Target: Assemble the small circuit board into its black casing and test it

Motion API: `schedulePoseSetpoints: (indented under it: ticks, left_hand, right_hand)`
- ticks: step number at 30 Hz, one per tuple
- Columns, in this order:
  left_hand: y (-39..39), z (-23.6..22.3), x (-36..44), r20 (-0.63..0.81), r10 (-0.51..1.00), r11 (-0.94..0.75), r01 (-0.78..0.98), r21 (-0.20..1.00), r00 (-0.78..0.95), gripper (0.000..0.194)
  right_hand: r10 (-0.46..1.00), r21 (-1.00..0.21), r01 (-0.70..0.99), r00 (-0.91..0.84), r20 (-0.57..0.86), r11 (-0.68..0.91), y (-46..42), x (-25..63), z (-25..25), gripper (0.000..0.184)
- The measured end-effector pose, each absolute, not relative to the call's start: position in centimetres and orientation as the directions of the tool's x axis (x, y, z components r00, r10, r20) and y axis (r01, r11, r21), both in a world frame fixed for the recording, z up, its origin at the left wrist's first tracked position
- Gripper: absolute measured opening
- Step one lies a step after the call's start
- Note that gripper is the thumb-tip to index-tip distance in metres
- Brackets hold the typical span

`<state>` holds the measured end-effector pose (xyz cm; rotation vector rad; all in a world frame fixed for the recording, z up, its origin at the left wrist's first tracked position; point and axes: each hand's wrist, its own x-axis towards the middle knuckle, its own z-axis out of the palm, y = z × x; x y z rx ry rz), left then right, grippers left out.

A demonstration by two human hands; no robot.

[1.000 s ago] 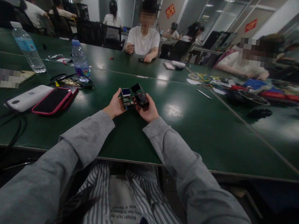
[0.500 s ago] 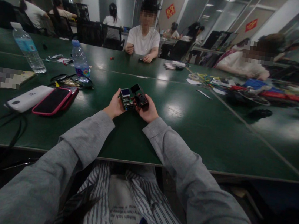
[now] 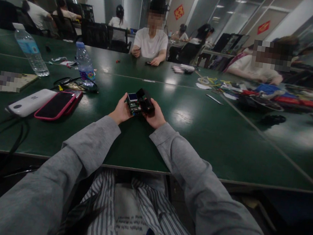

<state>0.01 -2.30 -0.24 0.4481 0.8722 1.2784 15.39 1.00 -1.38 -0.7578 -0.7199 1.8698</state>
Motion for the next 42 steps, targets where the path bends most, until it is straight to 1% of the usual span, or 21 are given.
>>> schedulePoseSetpoints:
  ticks: [5,8,10,13,16,18,21,24,28,33,38,42]
  left_hand:
    - [-2.4,0.1,-0.1,-0.361,0.930,0.310,-0.690,0.654,0.076,0.050]
    - [-2.6,0.7,-0.1,-0.353,0.931,0.312,-0.713,0.628,0.096,0.050]
    - [-2.7,1.2,-0.1,-0.328,0.938,0.307,-0.716,0.627,0.114,0.051]
    - [-2.8,1.8,-0.1,-0.285,0.947,0.306,-0.696,0.650,0.151,0.054]
    - [-2.7,1.8,-0.1,-0.251,0.951,0.308,-0.651,0.694,0.182,0.056]
    - [-2.6,1.7,0.0,-0.233,0.953,0.304,-0.595,0.744,0.195,0.057]
    - [-2.4,1.5,0.2,-0.216,0.956,0.288,-0.486,0.825,0.199,0.057]
    - [-2.4,1.4,0.1,-0.207,0.959,0.271,-0.417,0.868,0.192,0.060]
    - [-2.3,1.5,-0.2,-0.218,0.958,0.274,-0.367,0.889,0.188,0.066]
    - [-2.7,1.8,-0.1,-0.222,0.958,0.271,-0.321,0.907,0.181,0.069]
    - [-3.0,2.1,0.1,-0.229,0.961,0.266,-0.304,0.915,0.155,0.071]
    - [-2.7,2.1,-0.3,-0.224,0.958,0.272,-0.310,0.911,0.181,0.074]
  right_hand:
    - [0.947,-0.803,-0.513,-0.255,-0.194,-0.303,1.5,15.1,-2.0,0.023]
    - [0.971,-0.851,-0.483,-0.207,-0.118,-0.207,1.8,15.1,-2.5,0.028]
    - [0.977,-0.875,-0.462,-0.208,-0.057,-0.149,1.8,15.2,-2.6,0.031]
    - [0.975,-0.892,-0.435,-0.220,-0.025,-0.121,1.6,15.3,-2.5,0.034]
    - [0.974,-0.902,-0.410,-0.222,-0.048,-0.138,1.3,15.3,-2.1,0.034]
    - [0.973,-0.905,-0.401,-0.223,-0.052,-0.140,1.1,15.2,-2.0,0.034]
    - [0.973,-0.918,-0.385,-0.232,-0.005,-0.096,1.0,15.1,-1.9,0.035]
    - [0.969,-0.925,-0.367,-0.249,-0.003,-0.097,1.0,15.1,-1.9,0.035]
    - [0.972,-0.911,-0.387,-0.231,-0.050,-0.139,1.2,15.2,-1.9,0.035]
    - [0.975,-0.930,-0.351,-0.220,-0.029,-0.107,1.3,15.2,-1.9,0.038]
    - [0.975,-0.925,-0.356,-0.215,-0.059,-0.134,1.8,15.3,-2.2,0.037]
    - [0.968,-0.909,-0.379,-0.236,-0.087,-0.174,2.2,15.4,-2.4,0.034]
